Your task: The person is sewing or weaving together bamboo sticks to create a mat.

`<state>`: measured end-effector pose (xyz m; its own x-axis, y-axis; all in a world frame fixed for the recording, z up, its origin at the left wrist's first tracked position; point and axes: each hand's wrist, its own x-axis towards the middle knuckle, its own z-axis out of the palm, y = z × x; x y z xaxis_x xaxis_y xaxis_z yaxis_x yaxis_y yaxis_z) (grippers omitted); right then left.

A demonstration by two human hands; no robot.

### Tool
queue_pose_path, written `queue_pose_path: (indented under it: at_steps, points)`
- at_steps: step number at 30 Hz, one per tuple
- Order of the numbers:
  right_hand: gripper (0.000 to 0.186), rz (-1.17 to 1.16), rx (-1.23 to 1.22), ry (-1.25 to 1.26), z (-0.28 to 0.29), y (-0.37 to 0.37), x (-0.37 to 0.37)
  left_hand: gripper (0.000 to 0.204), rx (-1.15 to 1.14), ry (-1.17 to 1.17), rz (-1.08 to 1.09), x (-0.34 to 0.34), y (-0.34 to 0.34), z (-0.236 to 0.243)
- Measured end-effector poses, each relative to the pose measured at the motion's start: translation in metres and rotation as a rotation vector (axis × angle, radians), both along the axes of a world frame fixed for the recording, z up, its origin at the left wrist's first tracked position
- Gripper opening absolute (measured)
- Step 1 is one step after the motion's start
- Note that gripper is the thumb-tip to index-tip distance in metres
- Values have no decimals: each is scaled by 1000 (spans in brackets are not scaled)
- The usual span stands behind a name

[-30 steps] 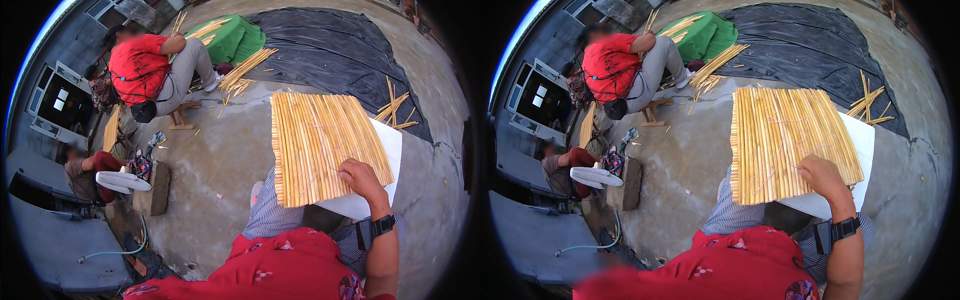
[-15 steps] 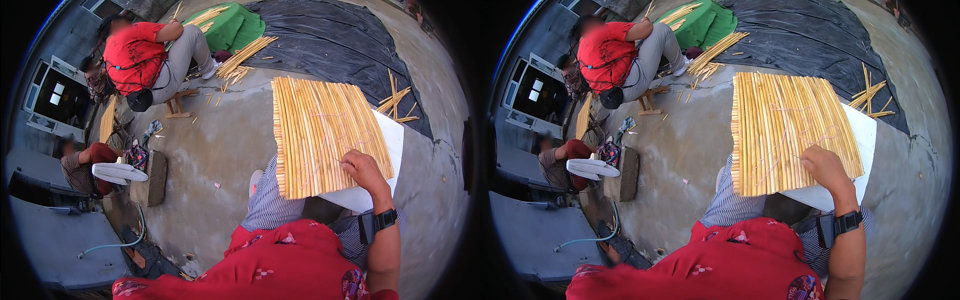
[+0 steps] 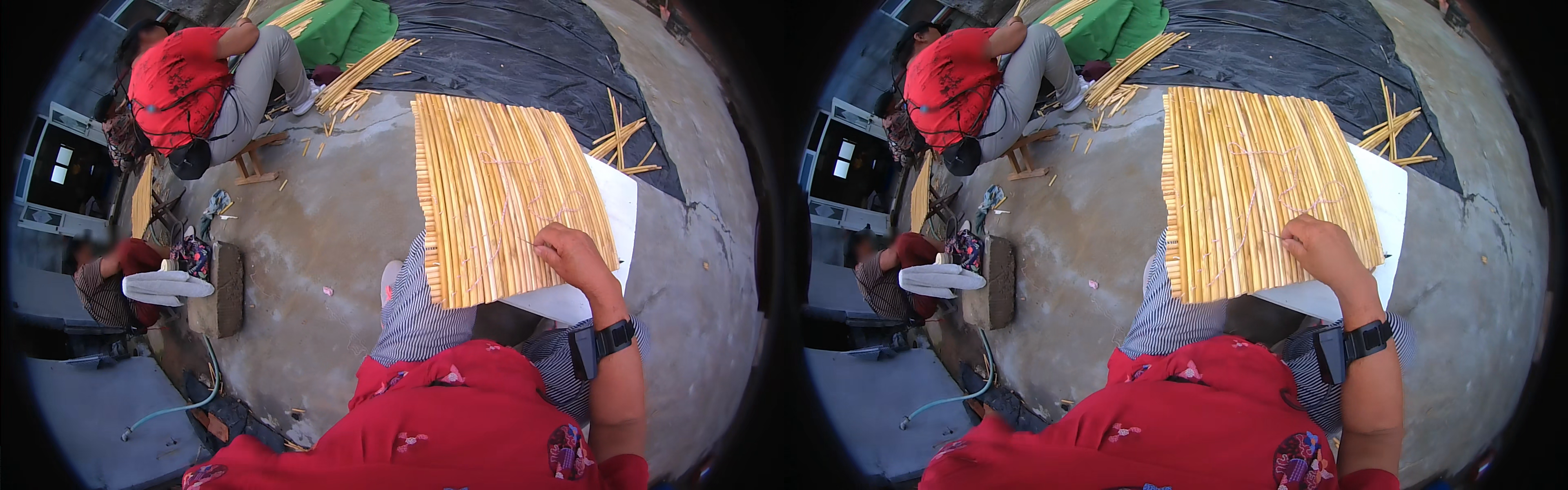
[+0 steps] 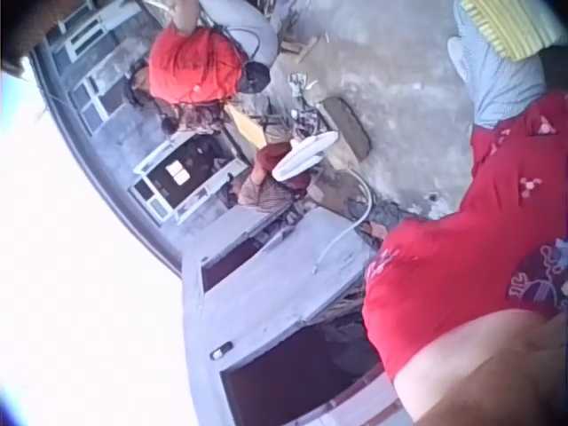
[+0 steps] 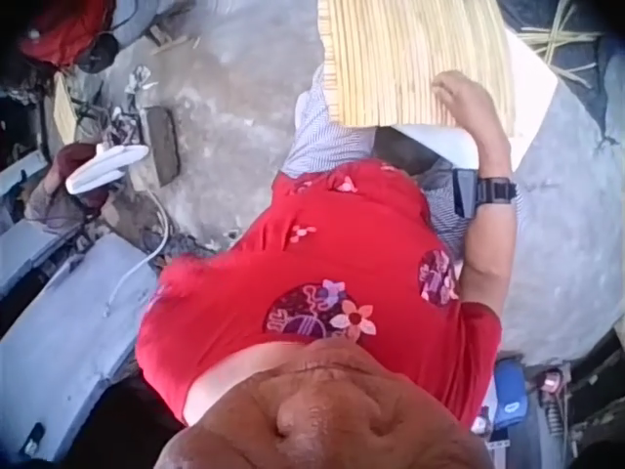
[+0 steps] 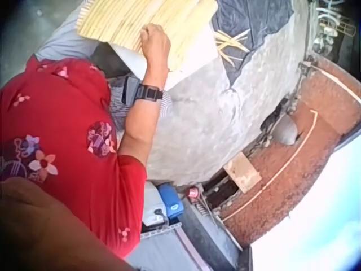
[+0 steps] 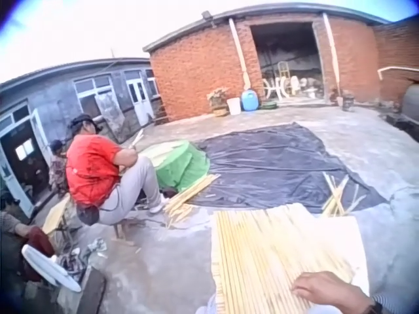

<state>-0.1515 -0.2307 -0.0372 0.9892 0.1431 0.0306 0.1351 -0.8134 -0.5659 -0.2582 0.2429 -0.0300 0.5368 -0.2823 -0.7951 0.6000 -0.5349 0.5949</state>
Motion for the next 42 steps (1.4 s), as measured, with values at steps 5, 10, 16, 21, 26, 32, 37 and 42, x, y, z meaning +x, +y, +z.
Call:
queue_pose_path:
  at_steps: [5,10,16,21,26,32,37,42]
  points:
    - [11,4,13,7,2,0,8,38,-19,14,10,-1,-4,1]
    - [13,-21,-13,-17,0,-1,5,37,-33,-6,-22,14,-13,1]
    - [12,-23,-44,-16,3,2,11,37,-36,49,-8,2,-7,0]
    - [12,-42,-47,-7,5,-2,7,37,-48,29,-53,24,-18,1]
    - [13,-20,-22,-1,2,2,14,37,-28,96,-42,9,-12,-1]
    - [12,-55,-81,-9,1,-1,3,37,-37,87,-98,27,-18,-2]
    - [13,-34,-93,34,-4,3,10,36,-12,161,-71,9,-10,0]
    - [13,-24,-100,-10,-8,0,3,36,-26,168,-103,23,-14,-2]
